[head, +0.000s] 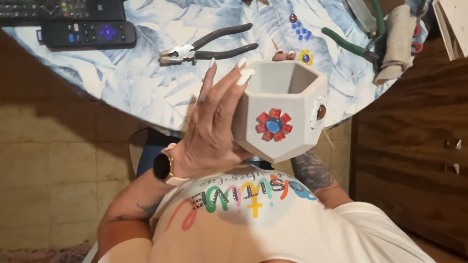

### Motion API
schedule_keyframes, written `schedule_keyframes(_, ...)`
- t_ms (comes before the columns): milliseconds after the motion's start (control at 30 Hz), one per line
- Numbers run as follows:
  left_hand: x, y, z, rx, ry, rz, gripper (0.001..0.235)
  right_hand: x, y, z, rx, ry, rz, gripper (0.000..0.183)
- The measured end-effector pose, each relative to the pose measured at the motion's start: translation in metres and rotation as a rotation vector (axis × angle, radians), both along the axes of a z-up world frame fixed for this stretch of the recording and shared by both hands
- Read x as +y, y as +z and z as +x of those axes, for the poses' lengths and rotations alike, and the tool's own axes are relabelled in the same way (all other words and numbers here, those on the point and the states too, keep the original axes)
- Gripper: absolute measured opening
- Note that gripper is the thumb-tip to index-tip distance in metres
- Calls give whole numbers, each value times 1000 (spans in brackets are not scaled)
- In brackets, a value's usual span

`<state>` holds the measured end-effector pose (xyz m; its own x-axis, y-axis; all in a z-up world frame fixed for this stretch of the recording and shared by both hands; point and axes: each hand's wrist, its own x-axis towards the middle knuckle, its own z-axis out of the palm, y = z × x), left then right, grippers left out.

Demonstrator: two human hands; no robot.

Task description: Decorating a white geometric container by precisely placing small floral and eye-shaped stickers using a wooden stick.

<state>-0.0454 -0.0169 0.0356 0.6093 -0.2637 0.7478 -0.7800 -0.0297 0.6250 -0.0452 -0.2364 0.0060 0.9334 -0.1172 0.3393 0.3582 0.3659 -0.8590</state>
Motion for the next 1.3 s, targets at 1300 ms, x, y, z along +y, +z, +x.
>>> schedule_keyframes(1300,35,-41,41,31,94,228,83,50,47,53,-324,179,-656,31)
